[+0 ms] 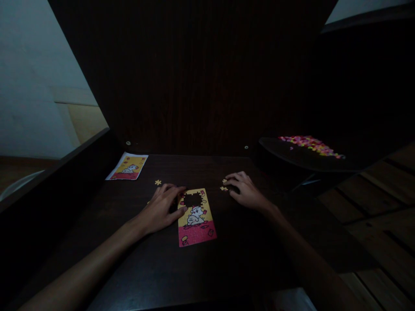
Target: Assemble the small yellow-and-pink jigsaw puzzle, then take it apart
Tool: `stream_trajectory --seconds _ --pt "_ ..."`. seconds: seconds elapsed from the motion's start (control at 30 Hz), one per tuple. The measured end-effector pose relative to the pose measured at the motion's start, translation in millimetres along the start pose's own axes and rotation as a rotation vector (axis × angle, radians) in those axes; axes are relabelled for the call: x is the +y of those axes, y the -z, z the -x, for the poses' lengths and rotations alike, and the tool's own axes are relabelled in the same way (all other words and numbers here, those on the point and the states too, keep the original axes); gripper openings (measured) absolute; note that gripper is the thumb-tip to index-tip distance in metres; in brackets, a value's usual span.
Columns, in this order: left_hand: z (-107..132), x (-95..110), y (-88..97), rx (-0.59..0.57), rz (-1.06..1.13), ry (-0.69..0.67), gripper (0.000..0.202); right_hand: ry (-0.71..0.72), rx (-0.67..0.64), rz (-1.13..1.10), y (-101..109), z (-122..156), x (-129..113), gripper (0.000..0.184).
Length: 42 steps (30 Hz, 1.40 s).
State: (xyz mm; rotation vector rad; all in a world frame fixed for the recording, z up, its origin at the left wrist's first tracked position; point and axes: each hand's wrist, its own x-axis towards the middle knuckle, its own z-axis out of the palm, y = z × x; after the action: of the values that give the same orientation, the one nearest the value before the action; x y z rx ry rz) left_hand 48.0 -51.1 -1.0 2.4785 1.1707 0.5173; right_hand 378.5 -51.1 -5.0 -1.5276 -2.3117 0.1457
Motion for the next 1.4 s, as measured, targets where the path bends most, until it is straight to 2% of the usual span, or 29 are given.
stream_trajectory --seconds 0.1,0.5,0.8,1.07,1.23,1.4 --pt "0 0 0.0 -0.003 0.001 -0.001 0.054 0.021 0.016 0.015 -2 0 1 0.019" --pt "1 -2 -1.3 0.009 0.002 -0.014 0.053 0.042 0.035 -0.047 -6 -2 -2 0.010" --pt "1 0 0.8 -0.031 -0.031 -0.016 0.053 0.047 0.002 -0.141 -10 -6 -27 0.004" --pt "1 2 -0.6 0.020 -0.063 -0.109 0.046 0.098 0.016 -0.391 -20 -12 -59 0.006" --pt "0 -7 10.7 0.058 -0.115 -0.141 0.042 0.179 0.078 -0.438 -28 -16 -78 0.007" --pt "1 -23 31.9 0.026 -0.195 -0.155 0.037 0.162 0.111 -0.462 -29 -15 -80 0.008"
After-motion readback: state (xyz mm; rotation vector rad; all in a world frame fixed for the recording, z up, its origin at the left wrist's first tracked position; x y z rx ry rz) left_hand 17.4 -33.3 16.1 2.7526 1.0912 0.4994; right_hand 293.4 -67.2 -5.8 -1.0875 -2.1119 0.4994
